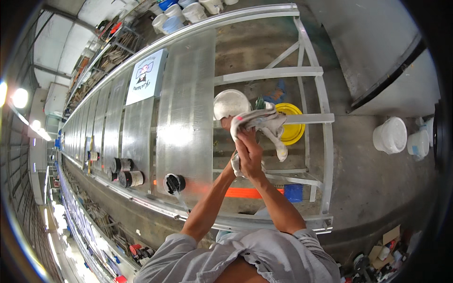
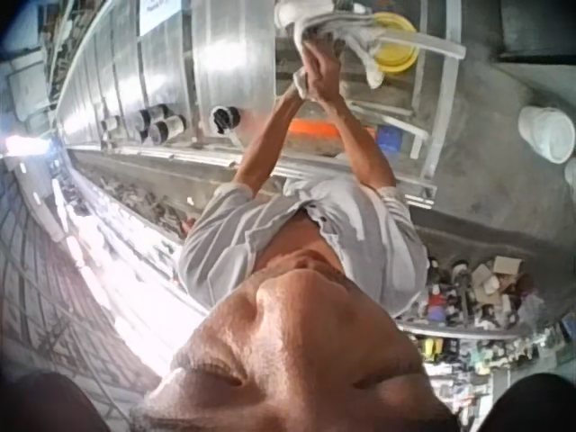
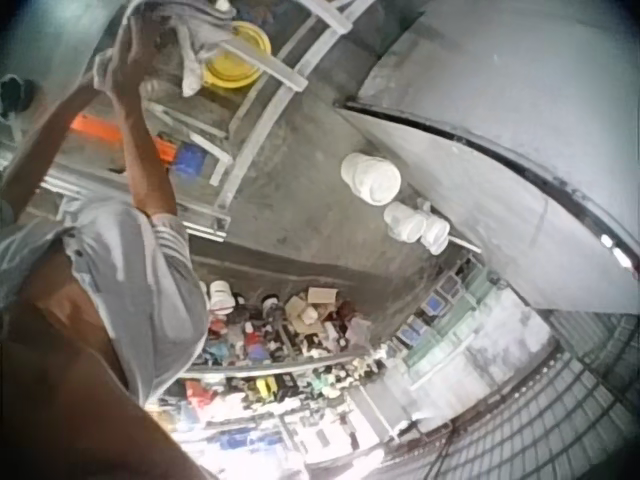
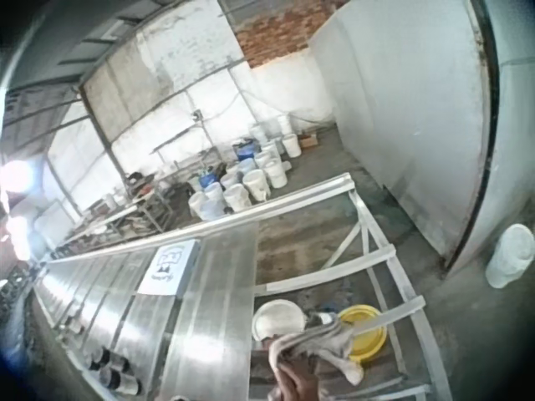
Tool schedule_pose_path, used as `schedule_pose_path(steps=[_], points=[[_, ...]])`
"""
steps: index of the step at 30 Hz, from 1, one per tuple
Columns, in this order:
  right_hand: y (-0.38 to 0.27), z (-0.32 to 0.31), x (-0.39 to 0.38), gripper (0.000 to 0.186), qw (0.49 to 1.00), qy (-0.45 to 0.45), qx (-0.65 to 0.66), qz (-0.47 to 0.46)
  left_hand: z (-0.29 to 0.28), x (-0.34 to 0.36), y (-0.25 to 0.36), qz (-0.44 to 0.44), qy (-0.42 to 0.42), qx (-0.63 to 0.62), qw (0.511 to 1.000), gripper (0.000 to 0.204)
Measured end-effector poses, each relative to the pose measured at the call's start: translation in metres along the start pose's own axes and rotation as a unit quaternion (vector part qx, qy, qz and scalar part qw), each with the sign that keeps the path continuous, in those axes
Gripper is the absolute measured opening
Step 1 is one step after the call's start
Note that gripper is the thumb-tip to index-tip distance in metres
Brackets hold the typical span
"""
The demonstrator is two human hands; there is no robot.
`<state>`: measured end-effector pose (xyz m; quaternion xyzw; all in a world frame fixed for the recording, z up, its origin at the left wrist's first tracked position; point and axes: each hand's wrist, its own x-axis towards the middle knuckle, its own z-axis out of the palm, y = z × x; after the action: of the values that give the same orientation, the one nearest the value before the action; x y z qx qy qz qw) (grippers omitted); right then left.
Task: The person mixes black ink in a container, pours it onto a screen printing frame, and uses a squeegee to apply the ink onto a blue t-shirt. After printing, the person uses a heat gun to dry the design on the shirt.
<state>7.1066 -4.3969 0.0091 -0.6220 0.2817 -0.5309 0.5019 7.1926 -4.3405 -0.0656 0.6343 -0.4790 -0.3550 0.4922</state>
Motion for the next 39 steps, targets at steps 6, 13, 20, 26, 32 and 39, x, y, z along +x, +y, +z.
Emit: schedule_pose_path(steps=[6,13,20,26,32,39], points=[[0.082,-0.051,0.091,0.017,0.98,0.047,-0.16,0.106,-0.004,-0.059,0.051,-0.389,-0.187,-0.651,0.624,0.071],[0.098,-0.072,0.08,0.021,0.93,0.202,0.18,0.25,-0.006,-0.012,0.076,-0.335,-0.001,-0.288,0.897,0.049],[0.05,-0.058,-0.02,0.026,0.948,0.158,0.106,0.256,-0.05,0.061,0.067,-0.172,0.254,0.213,0.928,0.046],[0.05,0.007,0.047,0.037,0.993,-0.016,-0.109,0.028,-0.021,0.032,0.064,-0.147,0.236,0.263,0.924,0.031],[0.034,0.02,0.014,0.035,0.976,-0.004,0.058,0.212,-0.15,-0.013,0.14,-0.028,0.457,0.037,0.888,0.029],[0.043,-0.02,0.135,0.045,0.986,-0.12,-0.027,0.117,-0.217,-0.254,0.173,0.004,0.553,-0.086,0.829,0.027]])
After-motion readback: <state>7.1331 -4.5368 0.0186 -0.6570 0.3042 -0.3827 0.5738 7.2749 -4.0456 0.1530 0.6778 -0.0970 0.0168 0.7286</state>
